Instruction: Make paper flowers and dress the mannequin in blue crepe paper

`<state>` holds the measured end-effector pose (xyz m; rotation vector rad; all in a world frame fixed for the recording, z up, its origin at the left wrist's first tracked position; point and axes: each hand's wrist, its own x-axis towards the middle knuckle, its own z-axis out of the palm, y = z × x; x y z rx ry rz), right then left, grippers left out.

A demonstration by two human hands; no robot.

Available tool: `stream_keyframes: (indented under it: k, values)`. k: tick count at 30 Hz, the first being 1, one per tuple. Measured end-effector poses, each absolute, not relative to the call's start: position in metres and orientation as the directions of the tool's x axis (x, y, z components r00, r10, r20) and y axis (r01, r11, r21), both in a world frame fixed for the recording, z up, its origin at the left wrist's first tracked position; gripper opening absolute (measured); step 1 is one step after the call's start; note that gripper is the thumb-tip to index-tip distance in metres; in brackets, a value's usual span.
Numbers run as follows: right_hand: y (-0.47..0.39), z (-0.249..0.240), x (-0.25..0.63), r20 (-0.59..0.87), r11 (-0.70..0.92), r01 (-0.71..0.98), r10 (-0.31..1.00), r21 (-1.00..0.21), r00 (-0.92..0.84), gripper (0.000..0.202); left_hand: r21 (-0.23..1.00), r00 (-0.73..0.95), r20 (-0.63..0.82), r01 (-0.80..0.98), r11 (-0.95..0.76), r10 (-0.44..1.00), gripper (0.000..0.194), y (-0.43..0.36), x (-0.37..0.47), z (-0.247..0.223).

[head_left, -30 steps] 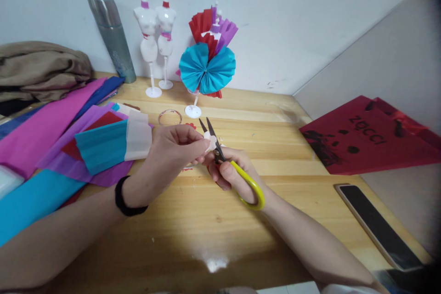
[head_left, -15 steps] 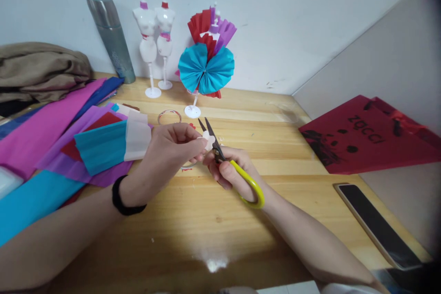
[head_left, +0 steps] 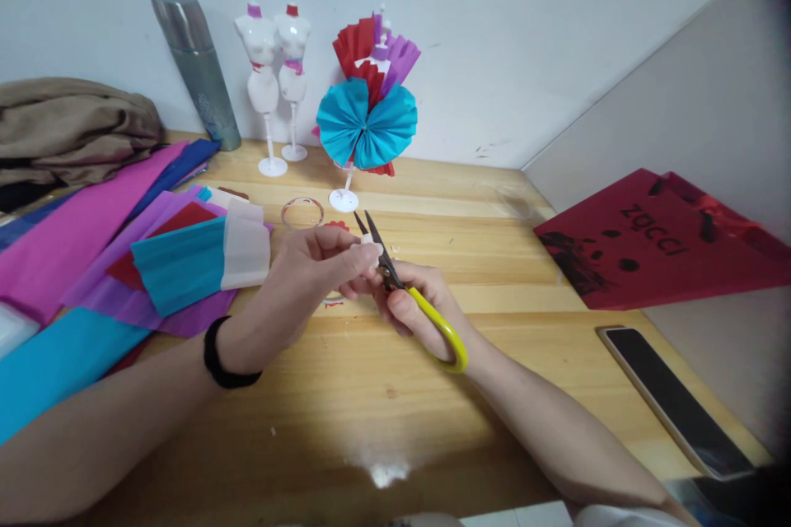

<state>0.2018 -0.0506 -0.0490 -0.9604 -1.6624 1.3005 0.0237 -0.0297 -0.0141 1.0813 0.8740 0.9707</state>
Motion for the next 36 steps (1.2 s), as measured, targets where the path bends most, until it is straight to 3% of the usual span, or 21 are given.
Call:
stream_keyframes:
  k: [7,36]
  values:
    - [-0.0497,-0.0479,0.1995,0.184,0.224,0.058,0.902,-0.973,-0.391,0.051,0.983,0.203,-0.122,-0.113,0.147,0.971,0.02,-0.029,0.028,-0.0097]
    - [-0.0504,-0.0478,0.2,0.152,0.204,0.105,0.915,-0.973,-0.374,0.051,0.989,0.202,-0.066,-0.115,0.091,0.977,0.019,-0.028,0.0243,-0.0039]
